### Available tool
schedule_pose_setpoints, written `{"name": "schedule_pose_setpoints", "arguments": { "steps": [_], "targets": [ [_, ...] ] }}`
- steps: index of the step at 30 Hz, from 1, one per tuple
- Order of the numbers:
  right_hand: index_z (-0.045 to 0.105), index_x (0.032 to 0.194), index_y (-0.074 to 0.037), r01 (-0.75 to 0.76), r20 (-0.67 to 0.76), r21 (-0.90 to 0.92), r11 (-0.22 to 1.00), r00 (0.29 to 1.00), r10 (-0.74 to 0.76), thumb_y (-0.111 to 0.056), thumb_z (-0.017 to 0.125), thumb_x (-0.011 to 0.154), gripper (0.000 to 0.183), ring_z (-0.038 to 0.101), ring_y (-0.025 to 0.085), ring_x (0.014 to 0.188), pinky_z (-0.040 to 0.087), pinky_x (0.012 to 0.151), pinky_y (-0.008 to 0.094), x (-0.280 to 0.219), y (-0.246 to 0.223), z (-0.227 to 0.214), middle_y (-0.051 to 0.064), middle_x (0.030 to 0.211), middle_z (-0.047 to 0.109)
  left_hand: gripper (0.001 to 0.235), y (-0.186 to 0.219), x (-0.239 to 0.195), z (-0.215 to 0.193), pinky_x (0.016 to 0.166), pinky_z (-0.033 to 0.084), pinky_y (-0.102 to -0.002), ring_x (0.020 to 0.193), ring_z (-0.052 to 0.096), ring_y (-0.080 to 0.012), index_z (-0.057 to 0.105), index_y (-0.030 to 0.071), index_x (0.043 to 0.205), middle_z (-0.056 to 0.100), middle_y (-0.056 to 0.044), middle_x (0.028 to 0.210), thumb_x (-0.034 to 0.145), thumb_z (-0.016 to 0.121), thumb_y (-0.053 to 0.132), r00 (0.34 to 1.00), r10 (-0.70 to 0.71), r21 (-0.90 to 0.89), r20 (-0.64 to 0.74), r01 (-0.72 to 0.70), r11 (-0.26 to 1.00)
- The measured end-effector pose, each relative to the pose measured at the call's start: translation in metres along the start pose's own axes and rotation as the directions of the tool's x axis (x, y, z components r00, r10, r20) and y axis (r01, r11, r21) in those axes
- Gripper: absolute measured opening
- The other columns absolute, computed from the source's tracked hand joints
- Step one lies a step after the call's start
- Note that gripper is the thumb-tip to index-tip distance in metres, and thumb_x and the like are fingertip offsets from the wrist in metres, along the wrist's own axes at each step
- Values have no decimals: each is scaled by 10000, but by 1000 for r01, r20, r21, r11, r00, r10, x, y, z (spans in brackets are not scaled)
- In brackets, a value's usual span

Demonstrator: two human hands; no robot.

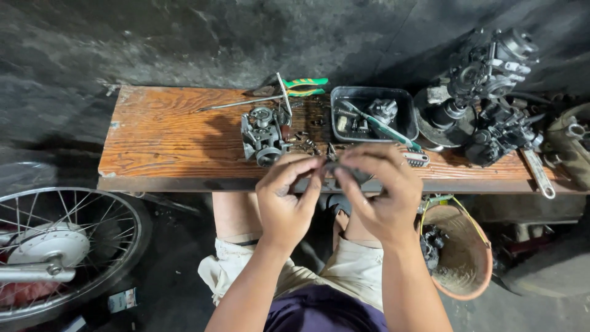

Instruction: Cleaning and inspecting motorcycle carburetor components on a wooden workbench using a toothbrush.

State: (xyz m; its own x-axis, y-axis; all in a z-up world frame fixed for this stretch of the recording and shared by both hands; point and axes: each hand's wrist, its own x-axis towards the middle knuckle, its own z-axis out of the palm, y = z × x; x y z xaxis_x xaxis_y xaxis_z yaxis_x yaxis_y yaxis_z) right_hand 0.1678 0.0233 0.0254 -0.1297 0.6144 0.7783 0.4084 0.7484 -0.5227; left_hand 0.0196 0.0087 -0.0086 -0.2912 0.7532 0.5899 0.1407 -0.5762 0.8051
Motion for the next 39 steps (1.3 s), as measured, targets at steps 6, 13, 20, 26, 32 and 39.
{"name": "schedule_pose_setpoints", "arguments": {
  "steps": [6, 13, 20, 26, 32, 39],
  "targets": [
    [763, 986, -24, -31, -23, -75, 997, 999, 29, -33, 815, 899, 102, 749, 323, 869, 586, 761, 401, -1, 7, 7, 139, 949, 730, 114, 5, -1, -2, 677, 642, -324, 807, 749, -252, 788, 28, 950, 759, -131, 911, 850, 776, -27, 998, 52, 92, -24, -49, 995],
    [758, 988, -37, -57, 7, 46, 997, 998, 57, -34, 797, 897, 99, 758, 335, 893, 591, 776, 415, -4, 4, 23, 126, 951, 739, 134, -16, -10, 7, 754, 627, -301, 848, 676, -120, 779, -34, 987, 742, -118, 884, 857, 795, -6, 910, -394, -313, -128, 340, 887],
    [766, 980, -2, -41, 9, 142, 989, 999, 40, -27, 846, 846, 158, 755, 319, 849, 599, 760, 401, -4, 11, 33, 147, 919, 739, 218, -16, -7, 12, 764, 601, -260, 769, 647, -104, 759, -68, 994, 621, -26, 787, 800, 833, -1, 700, -672, -635, -243, 409, 656],
    [761, 1045, 21, -3, 58, 168, 986, 998, -7, -18, 824, 866, 194, 754, 332, 897, 597, 804, 417, 0, 12, 37, 166, 960, 737, 253, -19, -13, 5, 741, 611, -277, 745, 642, -116, 770, -72, 1014, 610, -65, 751, 785, 850, -1, 725, -646, -571, -238, 434, 697],
    [731, 1052, 44, -72, 128, 223, 972, 991, 44, -1, 762, 907, 155, 752, 353, 944, 589, 833, 430, -4, 20, 37, 192, 982, 726, 281, -12, -11, -5, 757, 607, -276, 775, 663, -102, 778, -7, 1077, 716, -111, 817, 808, 847, 38, 823, -539, -358, -180, 456, 815],
    [726, 1035, 34, -98, 145, 229, 968, 987, 65, -14, 699, 948, 103, 728, 322, 893, 566, 798, 396, -8, 23, 32, 176, 943, 702, 304, 3, -6, -15, 792, 595, -300, 830, 691, -103, 784, 39, 1122, 758, -107, 844, 838, 843, 130, 907, -420, -187, -26, 409, 893]
  ]
}}
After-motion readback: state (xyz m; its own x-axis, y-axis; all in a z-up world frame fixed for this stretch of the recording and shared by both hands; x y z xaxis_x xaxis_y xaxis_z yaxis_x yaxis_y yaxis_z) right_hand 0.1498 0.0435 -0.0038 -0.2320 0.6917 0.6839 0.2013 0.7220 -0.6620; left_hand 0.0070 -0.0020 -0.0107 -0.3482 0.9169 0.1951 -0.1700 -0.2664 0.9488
